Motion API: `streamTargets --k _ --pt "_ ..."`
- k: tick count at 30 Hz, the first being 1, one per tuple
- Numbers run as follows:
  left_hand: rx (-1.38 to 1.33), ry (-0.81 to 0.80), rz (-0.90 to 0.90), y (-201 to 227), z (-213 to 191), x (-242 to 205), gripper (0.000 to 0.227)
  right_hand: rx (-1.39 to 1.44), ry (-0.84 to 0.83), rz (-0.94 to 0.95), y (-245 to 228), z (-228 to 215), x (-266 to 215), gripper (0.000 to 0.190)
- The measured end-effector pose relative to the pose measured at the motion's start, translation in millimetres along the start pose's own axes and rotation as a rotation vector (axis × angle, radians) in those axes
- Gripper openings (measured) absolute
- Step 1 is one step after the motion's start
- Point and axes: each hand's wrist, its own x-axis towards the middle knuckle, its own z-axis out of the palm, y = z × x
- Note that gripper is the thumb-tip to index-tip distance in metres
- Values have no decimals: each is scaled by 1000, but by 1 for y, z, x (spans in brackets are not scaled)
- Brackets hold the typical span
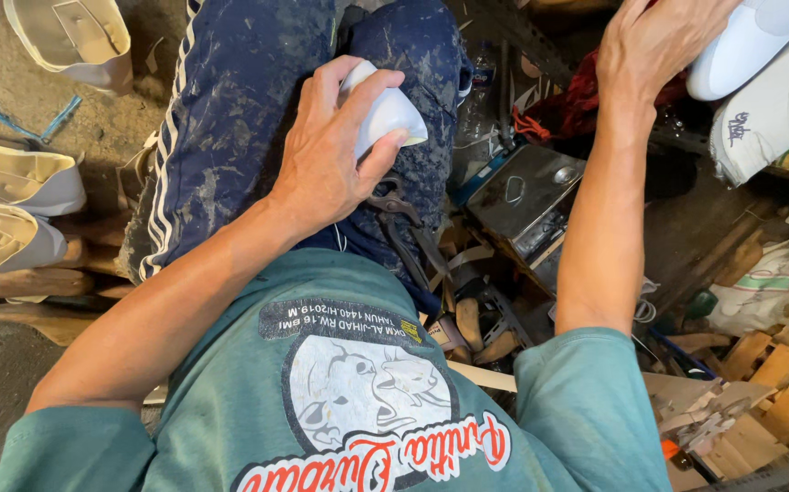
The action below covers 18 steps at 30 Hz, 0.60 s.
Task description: The person uses a hammer and a curved metal tool to repeatedly strike and shape the sole of a white shoe held in their lap. They rotate the shoe to work on different sections of the sole and heel throughout the process.
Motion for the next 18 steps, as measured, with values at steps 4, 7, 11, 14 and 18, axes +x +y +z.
streamTargets --k 4,7,11,14,18 --pt "-12 33 6 -7 4 0 51 203 24 41 -30 -45 16 13" --pt "-71 70 -19 -7 3 1 69 392 3 180 -55 -75 6 31" --pt "-115 122 -14 -11 9 1 84 932 -435 569 -116 -160 12 40" --pt "-128 144 -5 -16 12 2 93 1051 -655 228 -146 -204 31 25" --pt "-176 215 59 -17 12 0 93 824 -709 23 -162 -202 43 21"
